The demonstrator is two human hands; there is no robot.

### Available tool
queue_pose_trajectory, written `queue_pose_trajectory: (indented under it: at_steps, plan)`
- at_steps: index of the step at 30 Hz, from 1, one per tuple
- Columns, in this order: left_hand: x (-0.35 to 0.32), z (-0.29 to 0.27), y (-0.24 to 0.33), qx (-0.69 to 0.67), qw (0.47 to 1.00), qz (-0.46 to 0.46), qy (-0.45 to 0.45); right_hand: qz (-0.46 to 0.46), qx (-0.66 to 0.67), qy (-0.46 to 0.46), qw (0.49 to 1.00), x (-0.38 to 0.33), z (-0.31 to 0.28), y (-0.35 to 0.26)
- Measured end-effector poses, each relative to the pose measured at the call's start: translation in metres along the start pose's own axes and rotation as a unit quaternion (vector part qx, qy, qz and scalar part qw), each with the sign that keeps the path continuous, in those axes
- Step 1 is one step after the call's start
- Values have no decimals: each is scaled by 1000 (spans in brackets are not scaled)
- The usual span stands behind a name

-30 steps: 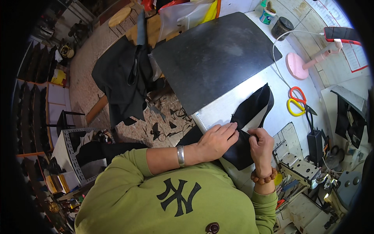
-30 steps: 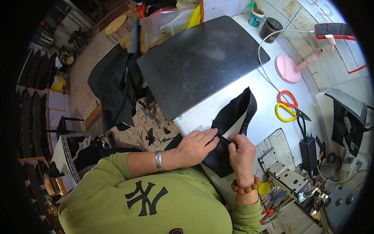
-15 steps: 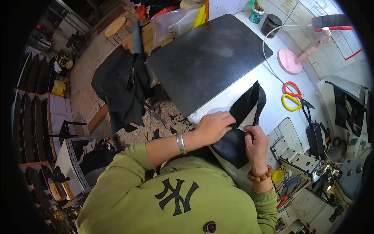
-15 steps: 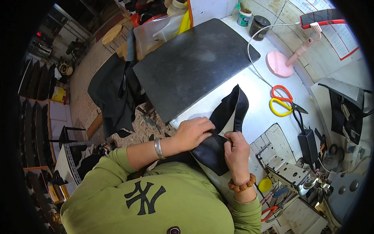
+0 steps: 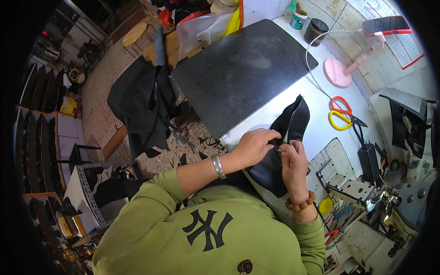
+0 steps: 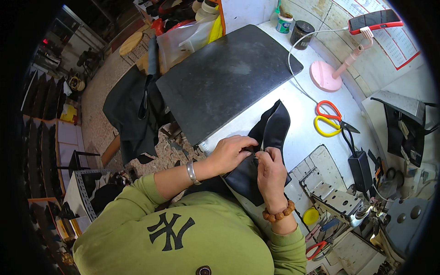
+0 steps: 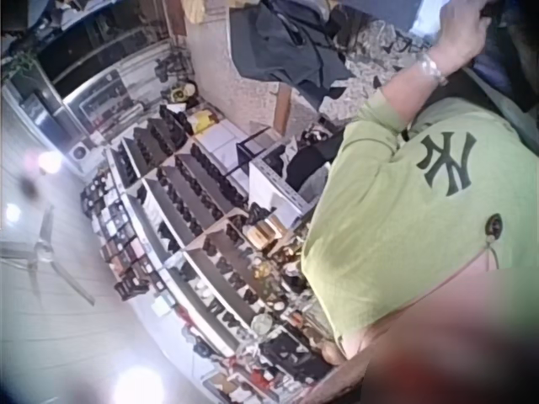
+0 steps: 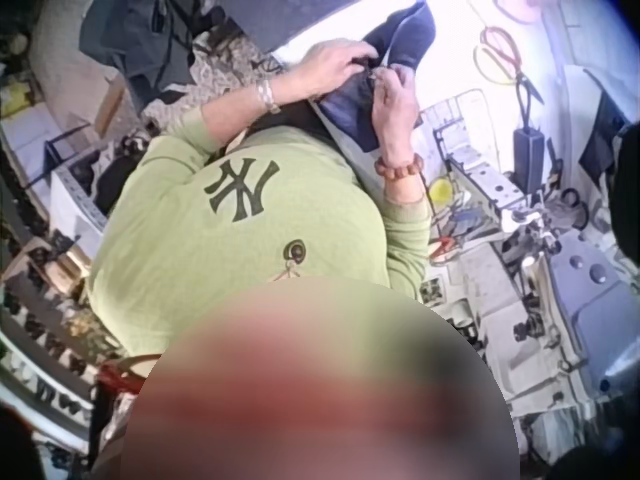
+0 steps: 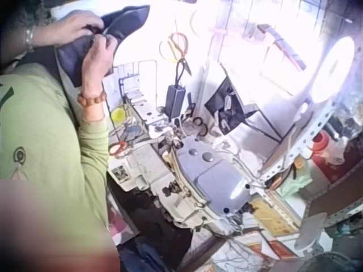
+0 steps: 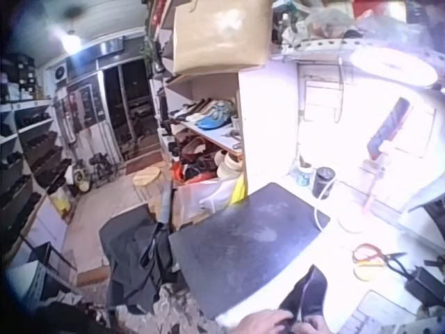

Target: The person aligns a zipper on a black leather pouch and sews it using a sewing machine. They repeatedly adjust the pouch, guide it under the needle, and trim excess thread with scissors. The pouch is handled multiple times to ensure proper alignment and stitching.

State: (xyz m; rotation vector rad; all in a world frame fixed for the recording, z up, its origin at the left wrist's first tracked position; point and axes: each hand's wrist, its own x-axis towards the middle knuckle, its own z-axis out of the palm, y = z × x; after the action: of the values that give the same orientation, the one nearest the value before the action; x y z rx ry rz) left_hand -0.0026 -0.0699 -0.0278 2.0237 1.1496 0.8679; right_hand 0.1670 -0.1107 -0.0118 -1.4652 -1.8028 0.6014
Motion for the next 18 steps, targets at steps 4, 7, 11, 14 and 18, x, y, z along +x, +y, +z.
queue_pose_trajectory:
  at_steps: [4,7,11,14,18]
  plan:
    - [5,-2,-2,-14,998,-52,-41,-55,-60,30,996,-5,3,-6]
    - [6,-3,-2,7,997,-69,-40,-149,-177,59,971,-11,8,-12]
    - [12,-4,-7,-3,995,-86,-44,-137,-234,8,963,-15,16,-13]
    - [18,-5,-13,-7,994,-101,-35,-110,-233,-13,966,-17,17,-11]
    - [7,-9,-13,-6,992,-123,28,-93,-230,-17,969,-18,16,-11]
